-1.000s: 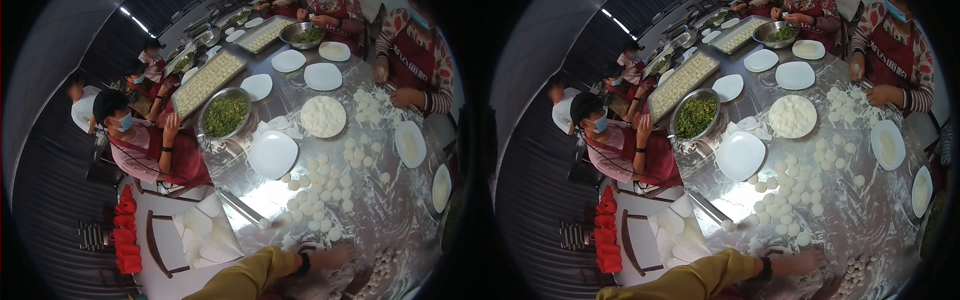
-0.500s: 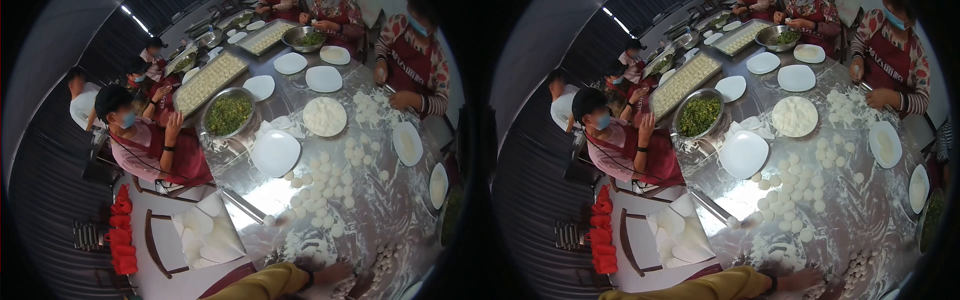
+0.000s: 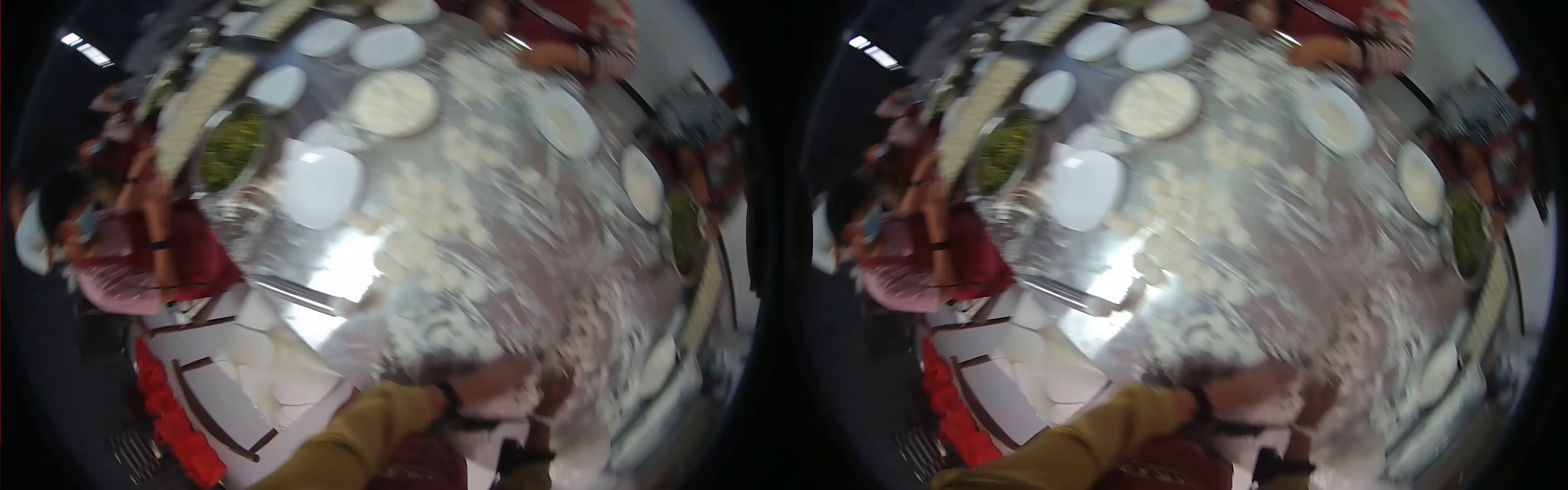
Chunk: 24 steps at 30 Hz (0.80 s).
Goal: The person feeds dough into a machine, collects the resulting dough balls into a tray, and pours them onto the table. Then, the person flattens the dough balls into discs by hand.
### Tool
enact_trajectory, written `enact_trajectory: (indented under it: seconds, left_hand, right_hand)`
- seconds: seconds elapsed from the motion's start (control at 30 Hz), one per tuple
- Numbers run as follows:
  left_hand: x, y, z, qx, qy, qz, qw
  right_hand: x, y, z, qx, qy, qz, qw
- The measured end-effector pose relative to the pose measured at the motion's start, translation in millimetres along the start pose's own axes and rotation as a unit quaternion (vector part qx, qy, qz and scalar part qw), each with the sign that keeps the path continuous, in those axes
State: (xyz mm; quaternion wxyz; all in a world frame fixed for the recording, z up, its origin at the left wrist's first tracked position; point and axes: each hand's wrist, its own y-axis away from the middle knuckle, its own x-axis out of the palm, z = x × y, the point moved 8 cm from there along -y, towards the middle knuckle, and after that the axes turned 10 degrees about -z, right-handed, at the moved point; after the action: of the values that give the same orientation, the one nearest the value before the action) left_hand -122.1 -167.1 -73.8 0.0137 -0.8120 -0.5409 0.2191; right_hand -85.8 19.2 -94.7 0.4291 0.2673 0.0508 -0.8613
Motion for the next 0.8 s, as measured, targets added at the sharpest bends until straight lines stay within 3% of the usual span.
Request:
enact_trajectory:
  seconds: [0.07, 0.1, 0.17, 0.23, 0.33, 0.43, 0.57, 0.67, 0.8]
  left_hand:
    - [-6, 8, 7, 0.038, -0.071, 0.051, 0.995]
    - [-15, 5, 7, 0.042, -0.114, 0.113, 0.986]
    - [-42, 12, 22, 0.028, -0.135, 0.044, 0.989]
    - [-71, 12, 36, -0.038, -0.180, 0.053, 0.982]
    - [-106, 4, 41, -0.075, -0.265, -0.007, 0.961]
    - [-123, -3, 53, -0.119, -0.216, -0.062, 0.967]
    - [-131, -10, 50, -0.113, -0.221, -0.092, 0.964]
    - [-133, -13, 50, -0.115, -0.211, -0.107, 0.965]
    - [-129, -17, 54, -0.154, -0.195, -0.097, 0.964]
  right_hand:
    - [5, 6, 28, -0.057, 0.032, 0.001, 0.998]
    - [13, 9, 22, -0.019, 0.027, 0.036, 0.999]
    - [35, 19, 62, -0.182, 0.060, 0.065, 0.979]
    - [58, 29, 69, -0.044, 0.101, 0.107, 0.988]
    - [95, 36, 83, -0.085, 0.147, 0.175, 0.970]
    - [114, 37, 97, -0.257, 0.172, 0.106, 0.945]
    - [134, 28, 82, -0.143, 0.172, 0.127, 0.966]
    - [144, 25, 76, -0.266, 0.190, 0.103, 0.940]
    - [146, 22, 83, -0.246, 0.145, 0.144, 0.948]
